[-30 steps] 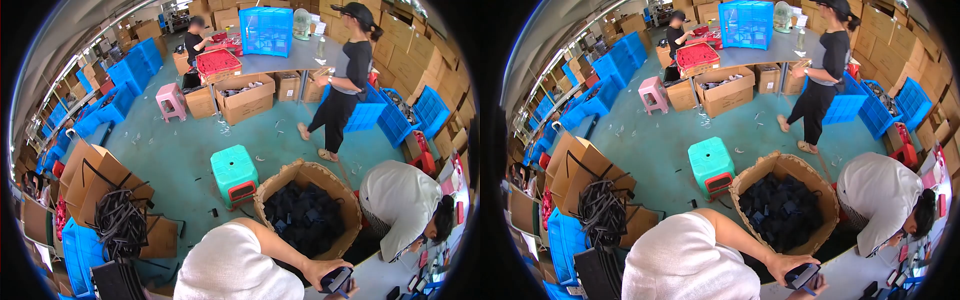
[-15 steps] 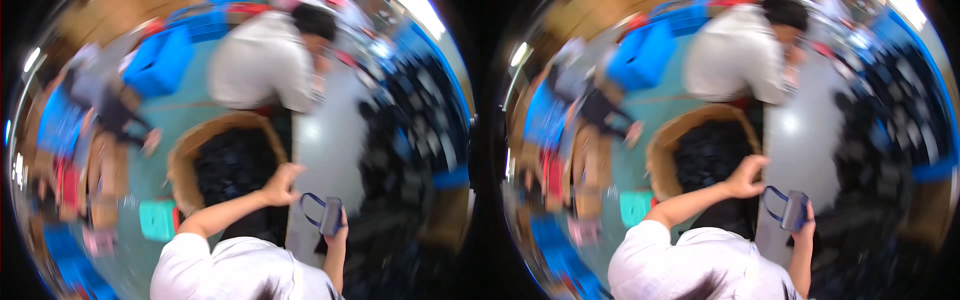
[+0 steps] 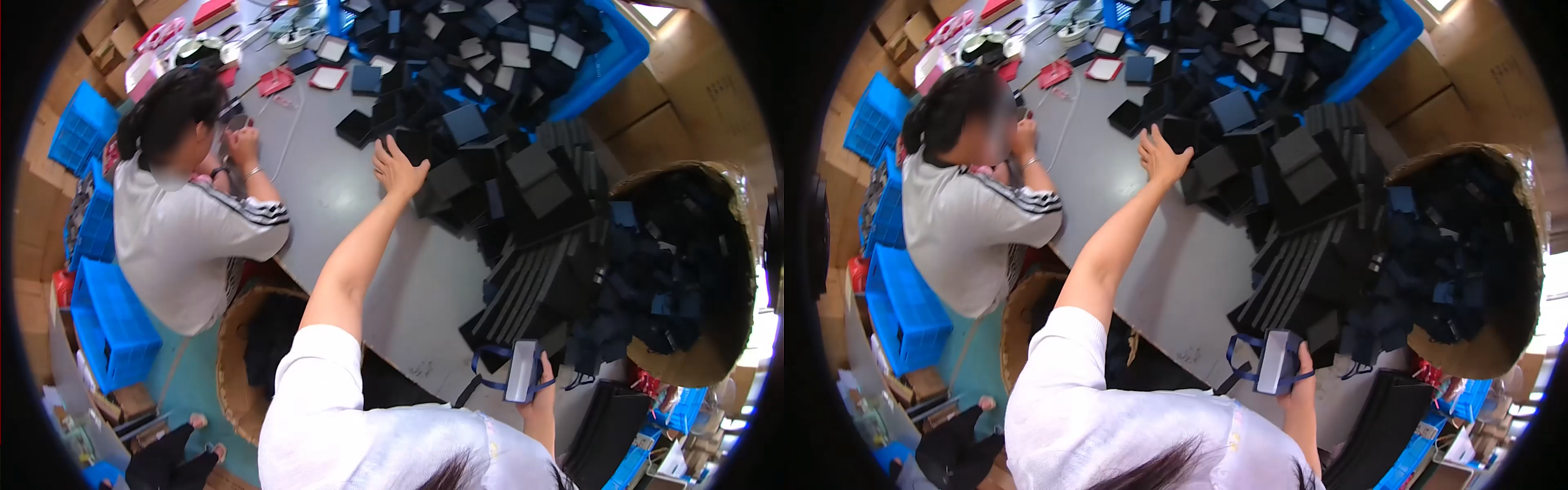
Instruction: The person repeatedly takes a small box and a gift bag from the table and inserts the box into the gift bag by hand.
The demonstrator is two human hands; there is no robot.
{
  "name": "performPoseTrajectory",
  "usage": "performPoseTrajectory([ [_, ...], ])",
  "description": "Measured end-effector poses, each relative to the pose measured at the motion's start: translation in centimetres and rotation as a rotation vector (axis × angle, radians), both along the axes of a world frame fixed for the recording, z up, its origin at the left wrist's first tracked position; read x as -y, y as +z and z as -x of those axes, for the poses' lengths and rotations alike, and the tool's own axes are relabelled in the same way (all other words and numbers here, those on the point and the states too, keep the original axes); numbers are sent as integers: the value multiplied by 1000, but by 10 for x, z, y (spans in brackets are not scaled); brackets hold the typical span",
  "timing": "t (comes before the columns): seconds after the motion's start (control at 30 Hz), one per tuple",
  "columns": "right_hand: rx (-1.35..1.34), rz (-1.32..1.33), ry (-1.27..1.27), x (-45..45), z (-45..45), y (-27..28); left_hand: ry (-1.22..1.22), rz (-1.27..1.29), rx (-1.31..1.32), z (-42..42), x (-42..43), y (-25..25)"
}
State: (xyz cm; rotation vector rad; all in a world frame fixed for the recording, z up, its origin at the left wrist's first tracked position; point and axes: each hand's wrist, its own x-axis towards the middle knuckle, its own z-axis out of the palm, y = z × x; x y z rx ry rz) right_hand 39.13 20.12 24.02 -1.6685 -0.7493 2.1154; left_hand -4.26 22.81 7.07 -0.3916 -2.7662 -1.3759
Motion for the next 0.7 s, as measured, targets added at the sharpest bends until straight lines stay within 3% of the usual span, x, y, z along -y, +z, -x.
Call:
performPoseTrajectory([
  [0.07, -42, -29, 24, 0, -1, 3, 170, 231, -50, 11, -31, 9],
  [0.1, -59, -49, 50, -1, -2, 2, 166, 207, -52, 15, -41, 9],
  [0.17, -86, -117, 107, -4, 3, 3, 221, 286, 144, 18, -48, 0],
  [0.33, -126, -274, 195, -14, 10, -14, 101, 330, 131, 24, -4, -9],
  [0.43, -176, -405, 304, -23, 21, -13, -203, 17, -95, -14, 60, 16],
  [0.5, -131, -485, 367, -29, 31, -11, -478, -249, -13, -71, 112, 79],
  [0.57, -150, -495, 444, -30, 44, -2, -600, -242, 84, -132, 155, 131],
  [0.7, -184, -509, 515, -28, 55, -5, -984, -89, 56, -207, 192, 172],
])
